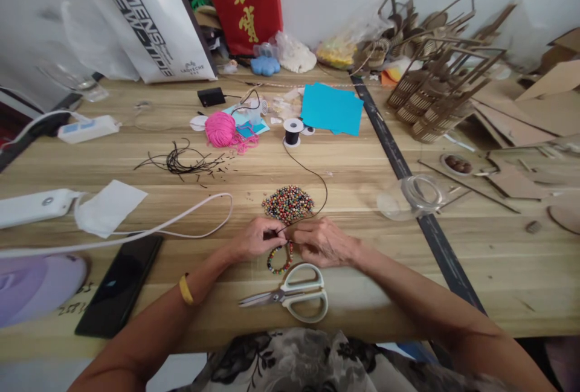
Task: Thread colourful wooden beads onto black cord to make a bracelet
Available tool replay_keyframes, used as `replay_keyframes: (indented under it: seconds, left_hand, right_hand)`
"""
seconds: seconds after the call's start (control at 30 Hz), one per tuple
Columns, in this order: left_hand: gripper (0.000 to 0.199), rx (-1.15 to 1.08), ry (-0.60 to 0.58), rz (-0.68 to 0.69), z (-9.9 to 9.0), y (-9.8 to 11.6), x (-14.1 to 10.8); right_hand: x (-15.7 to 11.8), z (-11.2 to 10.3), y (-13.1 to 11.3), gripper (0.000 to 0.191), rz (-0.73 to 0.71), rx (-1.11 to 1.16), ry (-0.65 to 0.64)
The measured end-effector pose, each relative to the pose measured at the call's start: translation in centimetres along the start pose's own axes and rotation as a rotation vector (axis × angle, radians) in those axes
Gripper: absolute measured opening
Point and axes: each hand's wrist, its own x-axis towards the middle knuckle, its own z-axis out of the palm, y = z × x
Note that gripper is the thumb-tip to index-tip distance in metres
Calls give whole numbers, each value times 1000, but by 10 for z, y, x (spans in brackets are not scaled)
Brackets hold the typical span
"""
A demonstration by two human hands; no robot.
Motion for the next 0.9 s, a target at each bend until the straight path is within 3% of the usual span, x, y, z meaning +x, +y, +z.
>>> replay_keyframes:
  seconds: [0.17,0.4,0.7,0.9]
  left_hand:
    - [14,-51,1,19,1,-1,0]
    - [14,-22,25,14,2,-1,0]
    - [15,-21,15,-3,1,-2,-1]
    - [15,-63,-6,-29,1,-3,-1]
  right_hand:
    - [0,0,3,5,17,25,52]
    - [2,-5,-1,9,6,-8,41]
    - [0,12,-1,2,73,107,78]
    - [1,16,-4,10,105,219,123]
